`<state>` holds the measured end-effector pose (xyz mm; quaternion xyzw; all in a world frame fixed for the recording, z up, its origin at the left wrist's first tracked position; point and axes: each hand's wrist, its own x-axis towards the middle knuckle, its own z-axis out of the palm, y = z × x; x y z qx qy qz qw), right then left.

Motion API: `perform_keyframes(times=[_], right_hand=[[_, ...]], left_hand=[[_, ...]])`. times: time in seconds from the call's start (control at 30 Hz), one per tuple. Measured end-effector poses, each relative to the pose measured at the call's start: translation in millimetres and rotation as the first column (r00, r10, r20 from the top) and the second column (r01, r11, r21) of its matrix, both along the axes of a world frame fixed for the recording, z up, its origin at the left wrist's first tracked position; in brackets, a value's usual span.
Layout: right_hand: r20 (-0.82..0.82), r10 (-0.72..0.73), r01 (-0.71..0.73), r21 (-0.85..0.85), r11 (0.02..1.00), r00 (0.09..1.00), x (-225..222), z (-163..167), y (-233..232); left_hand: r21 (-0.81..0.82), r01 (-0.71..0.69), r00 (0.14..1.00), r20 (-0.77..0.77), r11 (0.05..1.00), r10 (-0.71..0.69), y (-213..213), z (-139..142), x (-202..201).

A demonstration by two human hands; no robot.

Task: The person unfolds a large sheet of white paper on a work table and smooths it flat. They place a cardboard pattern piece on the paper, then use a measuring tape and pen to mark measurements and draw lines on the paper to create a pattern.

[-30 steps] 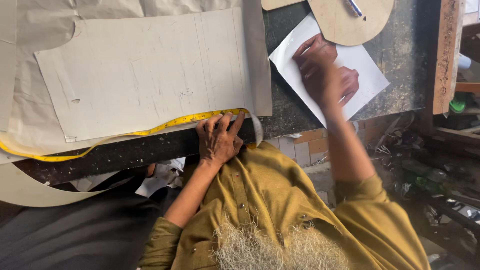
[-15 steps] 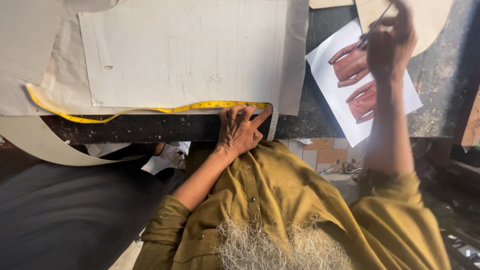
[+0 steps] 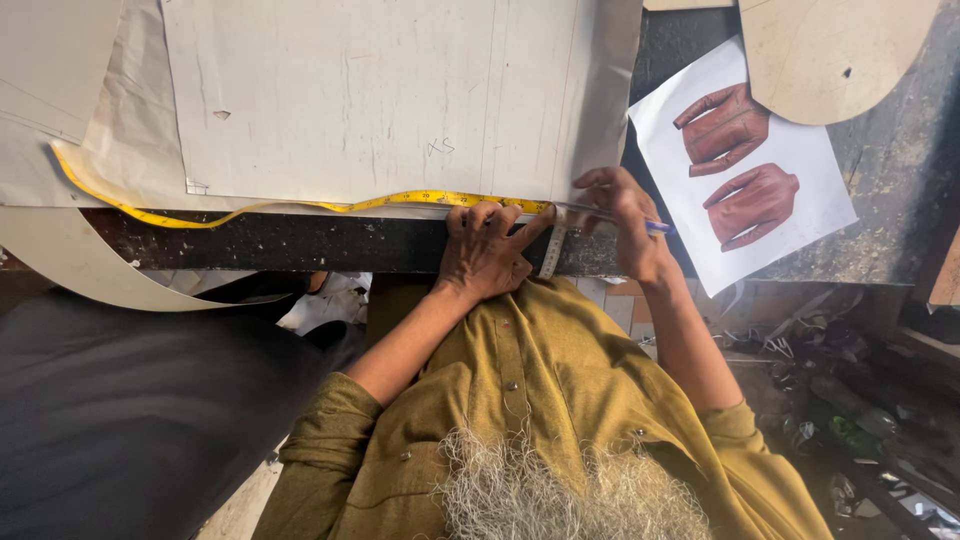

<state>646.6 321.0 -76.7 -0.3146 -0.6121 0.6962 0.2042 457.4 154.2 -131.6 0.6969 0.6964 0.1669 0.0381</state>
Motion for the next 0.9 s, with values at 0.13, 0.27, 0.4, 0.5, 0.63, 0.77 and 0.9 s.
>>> perform_keyframes(times=[0.13,0.27,0.4,0.5,0.63,0.77,0.9], right_hand=[[0.250,0.134,-0.223,0.372,0.901,0.959,-18.4,17.0,7.8],[0.296,0.113,-0.228,0.391,0.892,0.949,-28.5,29.4,6.2],[0.338,0.092,-0.234,0.409,0.882,0.937,-30.2,30.2,4.7],[0.337,0.082,-0.234,0.440,0.867,0.938,-30.5,26.8,4.5],[0.352,0.075,-0.238,0.446,0.863,0.933,-30.8,23.7,4.1],[0.375,0.061,-0.245,0.465,0.851,0.925,-29.9,21.9,2.7],[0.337,0.074,-0.232,0.458,0.858,0.939,-29.0,20.2,2.5]], left_hand=[[0.001,0.001,1.000,-0.019,1.000,-0.001,0.4,-2.5,0.0],[0.002,0.012,1.000,-0.013,1.000,-0.012,0.7,-5.0,0.1],[0.000,0.011,1.000,-0.010,1.000,-0.011,-0.2,-5.8,0.5],[-0.005,0.008,1.000,-0.016,1.000,-0.008,-0.5,-5.6,0.7],[-0.024,0.016,0.999,-0.039,1.000,-0.017,0.0,-5.7,0.7],[0.001,0.013,0.999,-0.044,1.000,-0.013,-0.9,-7.0,0.3],[-0.001,0.014,0.999,-0.047,1.000,-0.014,-2.0,-9.5,0.3]])
